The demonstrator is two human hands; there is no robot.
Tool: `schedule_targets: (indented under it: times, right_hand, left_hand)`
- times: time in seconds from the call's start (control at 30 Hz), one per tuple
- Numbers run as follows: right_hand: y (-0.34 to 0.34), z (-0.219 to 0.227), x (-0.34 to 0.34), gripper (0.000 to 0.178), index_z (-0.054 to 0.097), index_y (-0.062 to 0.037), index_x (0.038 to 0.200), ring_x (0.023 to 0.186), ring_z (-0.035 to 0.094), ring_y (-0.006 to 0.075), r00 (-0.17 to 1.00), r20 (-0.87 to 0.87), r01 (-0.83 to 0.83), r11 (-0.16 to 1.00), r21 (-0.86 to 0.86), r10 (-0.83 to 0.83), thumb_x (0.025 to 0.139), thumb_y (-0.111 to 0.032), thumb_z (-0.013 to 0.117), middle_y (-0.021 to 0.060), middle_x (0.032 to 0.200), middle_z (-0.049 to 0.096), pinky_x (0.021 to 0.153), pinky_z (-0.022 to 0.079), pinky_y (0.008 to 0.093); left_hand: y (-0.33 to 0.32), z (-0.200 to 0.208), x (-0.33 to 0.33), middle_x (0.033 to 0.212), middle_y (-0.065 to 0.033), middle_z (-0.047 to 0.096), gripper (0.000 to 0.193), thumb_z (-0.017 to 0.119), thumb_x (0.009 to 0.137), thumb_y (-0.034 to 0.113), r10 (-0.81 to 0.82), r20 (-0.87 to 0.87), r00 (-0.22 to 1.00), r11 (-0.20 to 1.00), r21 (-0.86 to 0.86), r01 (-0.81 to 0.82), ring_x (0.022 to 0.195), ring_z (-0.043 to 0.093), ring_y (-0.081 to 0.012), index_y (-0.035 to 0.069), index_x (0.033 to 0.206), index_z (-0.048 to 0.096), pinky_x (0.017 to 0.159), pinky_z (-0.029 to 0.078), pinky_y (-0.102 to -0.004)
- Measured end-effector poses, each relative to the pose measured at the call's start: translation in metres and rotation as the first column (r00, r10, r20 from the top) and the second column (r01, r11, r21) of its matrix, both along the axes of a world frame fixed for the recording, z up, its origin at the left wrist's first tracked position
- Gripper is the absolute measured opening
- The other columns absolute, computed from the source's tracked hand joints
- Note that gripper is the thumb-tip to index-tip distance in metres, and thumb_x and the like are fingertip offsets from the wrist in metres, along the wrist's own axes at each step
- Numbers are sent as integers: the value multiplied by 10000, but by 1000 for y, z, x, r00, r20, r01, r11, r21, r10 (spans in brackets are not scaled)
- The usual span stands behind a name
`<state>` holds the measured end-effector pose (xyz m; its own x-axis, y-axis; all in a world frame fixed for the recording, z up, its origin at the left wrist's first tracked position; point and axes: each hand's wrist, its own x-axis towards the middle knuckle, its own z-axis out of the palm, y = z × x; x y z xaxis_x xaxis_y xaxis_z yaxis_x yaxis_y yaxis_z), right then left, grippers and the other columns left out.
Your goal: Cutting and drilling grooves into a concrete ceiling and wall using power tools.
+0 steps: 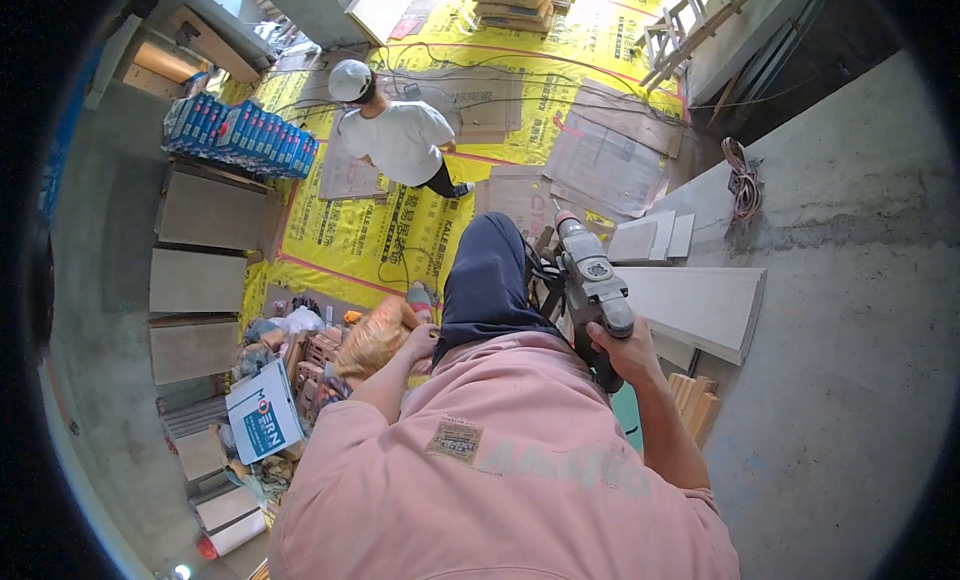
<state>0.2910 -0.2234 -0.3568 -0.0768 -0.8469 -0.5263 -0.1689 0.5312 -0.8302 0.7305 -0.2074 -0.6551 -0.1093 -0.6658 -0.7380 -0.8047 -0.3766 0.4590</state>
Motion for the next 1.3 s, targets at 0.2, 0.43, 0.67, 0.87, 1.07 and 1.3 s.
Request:
schedule_targets:
  times: [0.2, 0.43, 0.67, 0.87, 1.07, 1.3]
  right_hand:
    - [-1, -5, 1, 154, 604, 8, 874, 618, 546, 125, 999, 2, -45, 999, -11, 45, 840, -108, 698, 28, 689, 595, 592, 451, 300]
    - [-4, 7, 3, 153, 599, 12, 880, 627, 547, 125, 1000, -18, -16, 1000, 19, 16, 838, -100, 694, 26, 692, 593, 597, 450, 296]
    - [0, -1, 1, 143, 598, 9, 879, 623, 546, 122, 1000, -3, -17, 1000, -18, 17, 840, -92, 691, 22, 692, 592, 592, 451, 292]
    - [2, -5, 2, 121, 607, 8, 880, 622, 550, 122, 1000, -25, 2, 1000, 8, -1, 844, -78, 684, 25, 690, 596, 585, 453, 294]
    - [3, -8, 1, 128, 611, 10, 868, 607, 548, 120, 998, -40, 36, 998, -51, -38, 854, -94, 684, 25, 684, 597, 574, 451, 295]
    - [2, -8, 2, 153, 617, 5, 848, 611, 578, 120, 994, -113, -7, 1000, -31, 3, 850, -124, 700, 29, 667, 611, 586, 477, 307]
  left_hand:
    - [13, -20, 15, 1145, -212, 676, 478, 658, 842, 372, 95, -88, 992, 995, 29, -93, 1079, 651, -335, 21, 1166, 671, 945, 505, -390]
    - [2, 6, 0, 1116, -222, 680, 423, 659, 849, 325, 48, -54, 997, 999, 19, -47, 1059, 654, -344, 13, 1133, 679, 920, 510, -386]
    - [10, -3, 1, 1114, -233, 678, 405, 661, 855, 321, 101, -88, 991, 995, 8, -101, 1065, 650, -349, -4, 1095, 687, 919, 508, -386]
    - [9, 10, -6, 1046, -237, 694, 421, 687, 838, 354, 100, -107, 989, 995, 7, -100, 1003, 671, -354, -10, 1048, 700, 869, 521, -393]
    - [-4, 31, -21, 1011, -242, 695, 382, 671, 844, 331, 93, -91, 992, 995, -15, -95, 984, 670, -367, 4, 1038, 708, 858, 519, -399]
    - [7, 0, -3, 1077, -245, 680, 417, 691, 812, 344, 2, -62, 998, 999, -43, -5, 1041, 646, -378, 6, 1056, 706, 895, 502, -397]
